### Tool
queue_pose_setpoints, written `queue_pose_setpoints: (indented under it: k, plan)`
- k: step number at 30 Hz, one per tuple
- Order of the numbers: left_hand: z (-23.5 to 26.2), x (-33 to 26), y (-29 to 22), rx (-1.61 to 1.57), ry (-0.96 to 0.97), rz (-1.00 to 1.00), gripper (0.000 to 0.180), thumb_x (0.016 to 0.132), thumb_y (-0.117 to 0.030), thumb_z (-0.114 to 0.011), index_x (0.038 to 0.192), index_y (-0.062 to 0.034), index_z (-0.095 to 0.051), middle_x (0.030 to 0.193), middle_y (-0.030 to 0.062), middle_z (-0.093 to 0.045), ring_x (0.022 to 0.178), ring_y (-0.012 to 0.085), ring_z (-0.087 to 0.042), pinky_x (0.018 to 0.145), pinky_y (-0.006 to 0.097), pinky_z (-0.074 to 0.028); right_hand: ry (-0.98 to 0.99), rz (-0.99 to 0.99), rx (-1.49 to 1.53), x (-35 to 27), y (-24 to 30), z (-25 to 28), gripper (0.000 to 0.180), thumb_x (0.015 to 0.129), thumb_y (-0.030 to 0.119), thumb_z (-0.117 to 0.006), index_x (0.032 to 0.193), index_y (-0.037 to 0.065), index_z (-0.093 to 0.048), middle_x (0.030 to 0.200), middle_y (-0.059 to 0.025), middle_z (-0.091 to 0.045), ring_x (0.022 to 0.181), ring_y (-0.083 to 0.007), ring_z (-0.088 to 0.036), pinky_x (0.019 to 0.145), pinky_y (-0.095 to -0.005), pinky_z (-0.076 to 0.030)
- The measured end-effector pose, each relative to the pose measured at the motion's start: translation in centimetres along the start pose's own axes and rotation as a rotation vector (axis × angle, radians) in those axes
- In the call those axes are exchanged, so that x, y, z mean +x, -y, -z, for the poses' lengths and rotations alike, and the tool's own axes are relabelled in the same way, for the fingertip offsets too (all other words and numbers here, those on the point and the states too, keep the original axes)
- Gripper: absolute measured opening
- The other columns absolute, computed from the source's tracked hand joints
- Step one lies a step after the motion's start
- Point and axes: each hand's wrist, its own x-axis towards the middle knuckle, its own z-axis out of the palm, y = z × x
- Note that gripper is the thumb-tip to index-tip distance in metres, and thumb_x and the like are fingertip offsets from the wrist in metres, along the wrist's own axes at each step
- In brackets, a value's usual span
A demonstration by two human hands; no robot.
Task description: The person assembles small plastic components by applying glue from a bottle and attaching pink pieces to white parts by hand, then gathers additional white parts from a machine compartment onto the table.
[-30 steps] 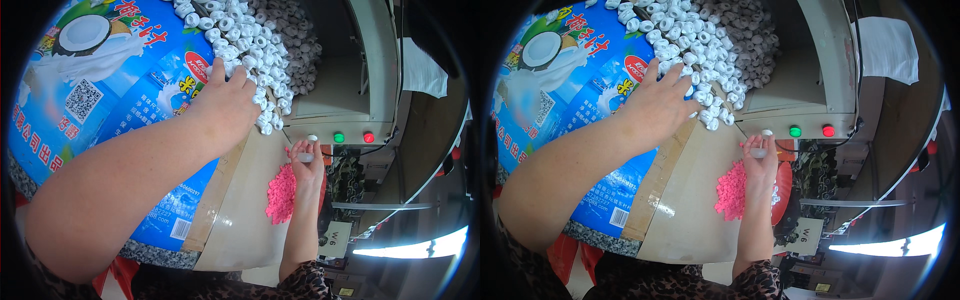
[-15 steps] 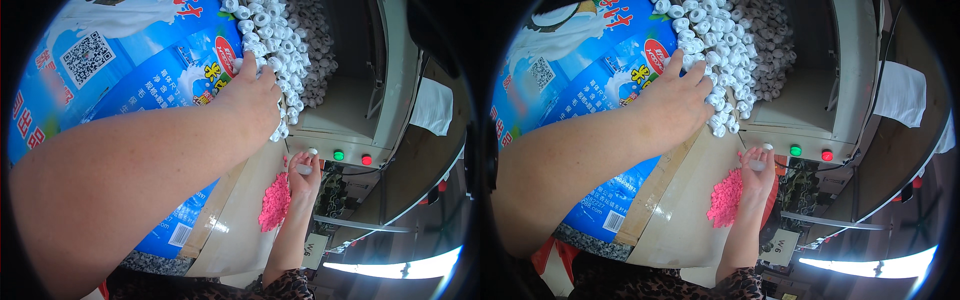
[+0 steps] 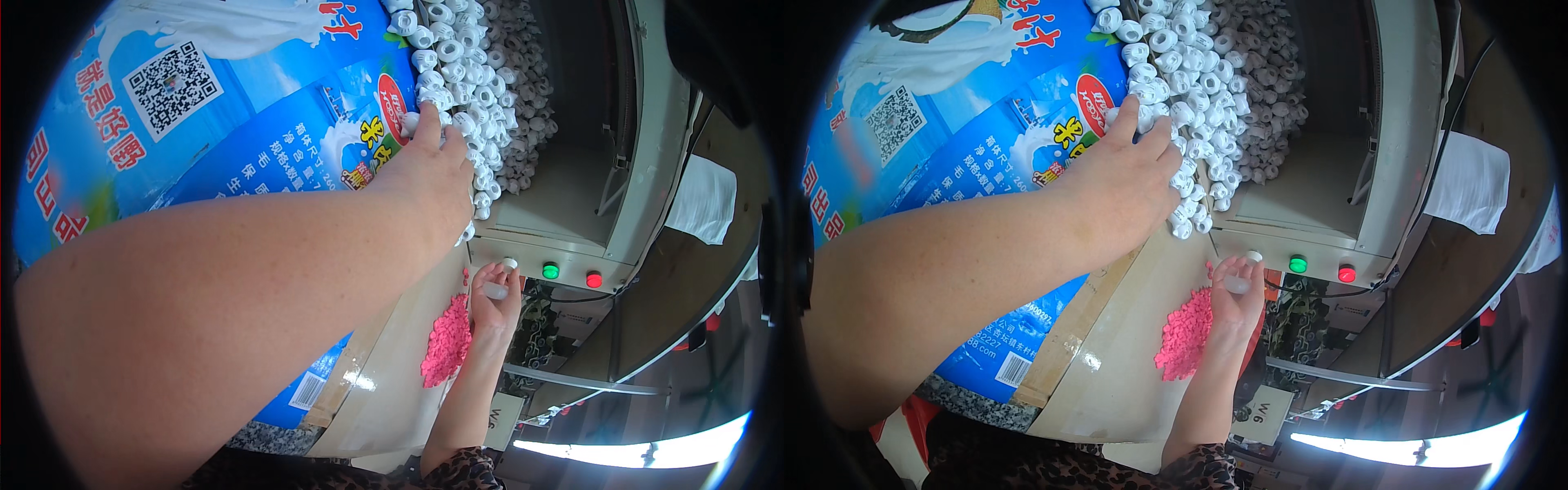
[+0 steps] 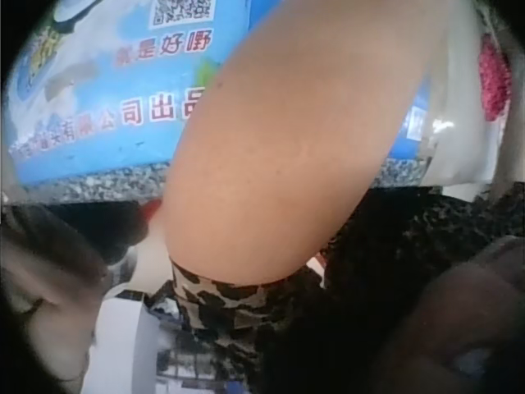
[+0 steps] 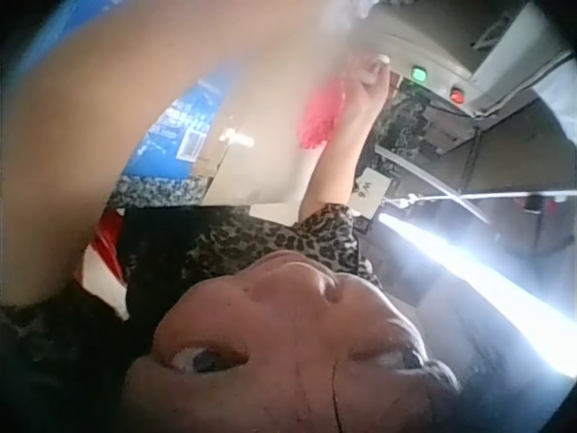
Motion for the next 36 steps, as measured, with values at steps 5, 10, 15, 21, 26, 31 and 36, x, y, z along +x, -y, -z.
queue_pose_setpoints:
  k: [5, 10, 15, 21, 26, 31, 36]
  plan:
    - [0.01, -0.01, -0.01, 0.004, 0.016, 0.000, 0.023, 0.074, -0.018, -0.053, 0.094, -0.0079, -0.058, 0.108, 0.0144, -0.047, 0.114, 0.0302, -0.033, 0.091, 0.055, -0.021, -0.004, 0.023, -0.011, -0.23, -0.18, -0.18, 0.017, 0.081, 0.015, -0.052, 0.093, 0.003, -0.047, 0.084, -0.0023, -0.052, 0.076, -0.0140, -0.050, 0.072, -0.0332, -0.046]
    - [-0.07, 0.01, -0.01, -0.010, 0.009, -0.005, 0.023, 0.074, -0.018, -0.054, 0.094, -0.0081, -0.058, 0.107, 0.0142, -0.048, 0.114, 0.0302, -0.033, 0.091, 0.055, -0.020, 0.004, -0.029, 0.033, -0.05, 0.07, 0.02, 0.017, 0.081, 0.014, -0.052, 0.093, 0.003, -0.047, 0.085, -0.0024, -0.052, 0.076, -0.0144, -0.051, 0.072, -0.0335, -0.046]
    - [0.08, 0.04, 0.03, -0.007, 0.022, -0.017, 0.024, 0.074, -0.019, -0.054, 0.094, -0.0083, -0.058, 0.107, 0.0142, -0.048, 0.114, 0.0303, -0.032, 0.091, 0.055, -0.020, 0.016, -0.027, 0.031, 0.07, 0.10, 0.15, 0.017, 0.081, 0.014, -0.052, 0.094, 0.003, -0.046, 0.084, -0.0026, -0.052, 0.076, -0.0144, -0.051, 0.072, -0.0335, -0.045]
    - [0.05, 0.03, 0.04, -0.005, 0.040, -0.012, 0.024, 0.074, -0.019, -0.054, 0.095, -0.0087, -0.058, 0.108, 0.0141, -0.047, 0.115, 0.0304, -0.032, 0.091, 0.055, -0.020, 0.010, -0.043, 0.046, 0.26, 0.15, 0.28, 0.017, 0.081, 0.015, -0.051, 0.094, 0.004, -0.046, 0.084, -0.0028, -0.053, 0.076, -0.0145, -0.051, 0.073, -0.0337, -0.045]
    - [0.09, -0.02, 0.11, -0.021, 0.034, -0.023, 0.025, 0.074, -0.019, -0.053, 0.096, -0.0086, -0.058, 0.108, 0.0142, -0.047, 0.115, 0.0303, -0.032, 0.091, 0.055, -0.020, 0.024, -0.035, 0.042, 0.28, 0.21, 0.42, 0.017, 0.082, 0.015, -0.050, 0.094, 0.004, -0.047, 0.084, -0.0030, -0.053, 0.076, -0.0146, -0.051, 0.073, -0.0334, -0.045]
    - [0.11, -0.09, 0.09, -0.020, 0.033, -0.019, 0.025, 0.073, -0.019, -0.054, 0.096, -0.0082, -0.058, 0.109, 0.0141, -0.047, 0.115, 0.0300, -0.032, 0.091, 0.055, -0.020, 0.027, -0.041, 0.043, 0.17, 0.15, 0.30, 0.017, 0.081, 0.013, -0.051, 0.094, 0.003, -0.047, 0.084, -0.0031, -0.053, 0.075, -0.0147, -0.051, 0.072, -0.0333, -0.045]
    - [0.23, -0.01, 0.12, -0.011, 0.057, -0.017, 0.025, 0.073, -0.019, -0.054, 0.096, -0.0082, -0.057, 0.109, 0.0141, -0.047, 0.115, 0.0297, -0.032, 0.091, 0.055, -0.020, 0.007, 0.015, 0.003, 0.02, 0.06, -0.01, 0.016, 0.080, 0.012, -0.053, 0.092, 0.003, -0.047, 0.082, -0.0034, -0.052, 0.075, -0.0144, -0.051, 0.071, -0.0327, -0.046]
